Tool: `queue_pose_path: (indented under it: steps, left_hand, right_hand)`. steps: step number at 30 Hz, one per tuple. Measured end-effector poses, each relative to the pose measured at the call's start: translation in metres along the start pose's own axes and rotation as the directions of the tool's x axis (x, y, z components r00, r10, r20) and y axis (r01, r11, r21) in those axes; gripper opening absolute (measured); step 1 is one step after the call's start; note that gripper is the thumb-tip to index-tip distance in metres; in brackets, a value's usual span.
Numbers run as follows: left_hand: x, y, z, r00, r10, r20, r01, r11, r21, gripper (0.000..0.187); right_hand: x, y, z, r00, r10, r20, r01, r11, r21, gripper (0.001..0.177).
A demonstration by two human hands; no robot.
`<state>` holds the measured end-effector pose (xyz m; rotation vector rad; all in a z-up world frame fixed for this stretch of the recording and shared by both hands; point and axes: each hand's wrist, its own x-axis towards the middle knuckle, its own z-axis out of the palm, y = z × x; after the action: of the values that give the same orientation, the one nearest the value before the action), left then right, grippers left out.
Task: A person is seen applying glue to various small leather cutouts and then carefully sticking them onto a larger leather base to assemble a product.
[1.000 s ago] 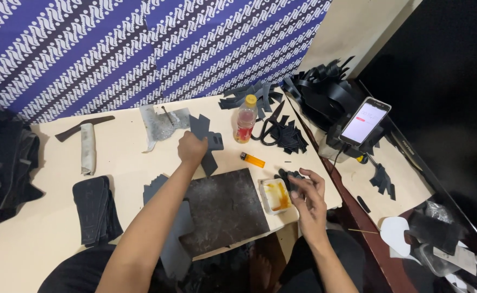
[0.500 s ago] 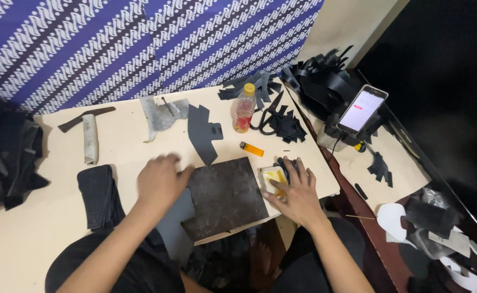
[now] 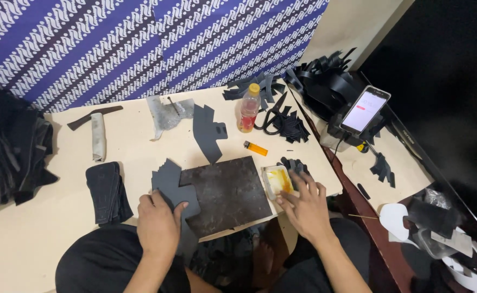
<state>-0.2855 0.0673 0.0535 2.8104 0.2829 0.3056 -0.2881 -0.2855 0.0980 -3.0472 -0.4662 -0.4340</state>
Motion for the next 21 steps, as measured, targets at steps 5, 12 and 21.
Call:
queue_pose_path:
  steps: [5,12,21]
  left_hand:
    - [0.003,0.001,-0.007,0.999,0.0,0.044,0.007,0.987,-0.158,0.051]
    - [0.045,0.047,-0.085,0.687,-0.128,0.715,0.72,-0.018,-0.694,0.041]
    - [0.067,0.081,-0.09,0.753,0.457,0.474,0.549,-0.039,-0.835,0.039]
  right_hand:
    - [-0.008,0.006,0.006,0.998,0.0,-0.055,0.001,1.0,0.004,0.039]
    - [-0.009,0.007,0.008,0.996,0.059,-0.065,-0.06,0.998,-0.007,0.045]
    - [-0.003,0.005,0.01,1.0,0.012,-0.01,-0.011,0.999,0.033,0.048]
